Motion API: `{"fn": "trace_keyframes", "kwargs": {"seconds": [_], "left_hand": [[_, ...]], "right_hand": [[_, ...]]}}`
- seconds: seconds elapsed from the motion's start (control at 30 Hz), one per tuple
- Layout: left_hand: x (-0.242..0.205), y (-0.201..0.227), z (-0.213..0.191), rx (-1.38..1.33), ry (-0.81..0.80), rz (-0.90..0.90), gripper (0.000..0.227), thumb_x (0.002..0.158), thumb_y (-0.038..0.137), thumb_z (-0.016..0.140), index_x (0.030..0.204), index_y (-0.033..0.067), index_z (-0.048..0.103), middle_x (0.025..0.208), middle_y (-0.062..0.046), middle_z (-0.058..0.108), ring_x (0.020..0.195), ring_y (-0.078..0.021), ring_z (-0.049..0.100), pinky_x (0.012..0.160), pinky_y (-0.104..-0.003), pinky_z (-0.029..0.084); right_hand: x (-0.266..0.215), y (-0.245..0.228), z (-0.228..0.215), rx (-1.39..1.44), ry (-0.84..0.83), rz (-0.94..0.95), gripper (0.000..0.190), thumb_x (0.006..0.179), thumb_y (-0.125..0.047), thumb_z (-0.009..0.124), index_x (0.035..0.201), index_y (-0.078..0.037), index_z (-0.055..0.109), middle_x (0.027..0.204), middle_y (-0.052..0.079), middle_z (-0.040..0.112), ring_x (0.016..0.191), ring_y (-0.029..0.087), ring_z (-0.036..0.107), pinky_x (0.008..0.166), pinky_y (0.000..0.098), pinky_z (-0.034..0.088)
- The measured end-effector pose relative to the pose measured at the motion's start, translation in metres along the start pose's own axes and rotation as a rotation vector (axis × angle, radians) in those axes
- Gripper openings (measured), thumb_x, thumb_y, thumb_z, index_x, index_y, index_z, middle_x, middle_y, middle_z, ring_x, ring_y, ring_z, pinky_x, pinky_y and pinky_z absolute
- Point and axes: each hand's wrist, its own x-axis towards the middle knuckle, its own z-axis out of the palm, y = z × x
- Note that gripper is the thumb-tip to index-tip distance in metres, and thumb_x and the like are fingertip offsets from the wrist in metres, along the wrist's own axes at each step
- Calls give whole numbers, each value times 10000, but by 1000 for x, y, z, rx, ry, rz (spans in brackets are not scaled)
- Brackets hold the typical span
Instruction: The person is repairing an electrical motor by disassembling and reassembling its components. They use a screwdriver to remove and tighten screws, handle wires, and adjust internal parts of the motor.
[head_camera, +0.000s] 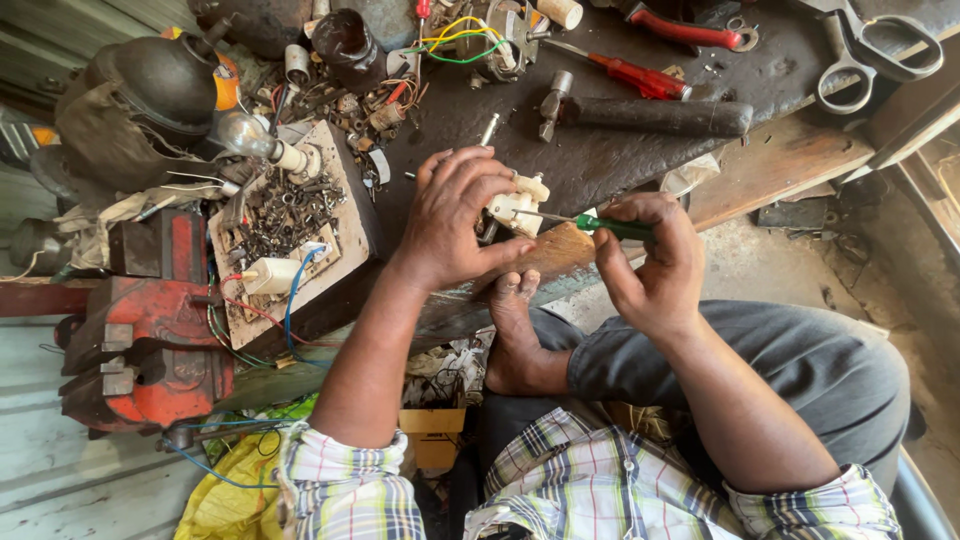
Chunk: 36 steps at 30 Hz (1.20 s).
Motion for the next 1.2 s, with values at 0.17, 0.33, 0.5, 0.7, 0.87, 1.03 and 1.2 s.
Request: {"fn": "trace_keyframes", "kwargs": {"seconds": [0.17,0.33,0.5,0.7,0.87,1.03,1.2], "left_hand": [[2,0,12,24,79,-58,578,784,549,881,1158,177,642,1225,1,652,1352,-274,541,1183,-512,314],[-1,-1,17,21,116,-67,537,773,534,893,1106,180,662,1190,6,665,1326,-267,558,1164,-508,333],[-1,1,16,17,141,-41,534,781,518,899,1115,173,664,1196,1,664,1322,-267,562,1165,-503,341],[0,2,16,15,139,-65,530,771,501,902,1113,172,667,1185,3,669,1313,-269,575,1174,-500,344],[2,2,17,21,134,-79,542,759,520,902,1093,165,665,1165,-2,666,1310,-269,573,1168,-504,339],[-3,3,20,34,163,-90,533,780,543,895,1097,175,674,1168,2,664,1316,-259,570,1174,-502,328],[-5,0,24,52,171,-84,547,781,577,887,1098,183,678,1179,10,658,1322,-252,559,1180,-508,317]], "right_hand": [[1,-1,5,-21,-19,-33,173,965,78,666,1093,24,563,1095,121,644,1011,161,681,903,281,573],[-2,3,7,71,8,-15,190,969,107,642,1115,36,543,1137,137,606,1061,178,652,933,285,560],[-8,9,2,151,23,45,215,974,127,632,1114,10,518,1152,117,578,1030,146,625,946,260,539],[-13,19,11,302,19,156,212,979,120,627,1115,-2,519,1177,123,606,1131,158,632,1029,296,535],[-5,26,4,132,-40,-38,209,941,135,638,1063,-9,549,1158,134,626,1080,179,651,915,277,580],[0,24,-7,144,11,-177,174,966,117,630,1069,4,547,1183,151,620,1009,183,666,851,285,603],[-4,11,5,-134,-22,-240,180,886,115,702,964,2,587,1061,155,679,925,216,695,765,278,590]]}}
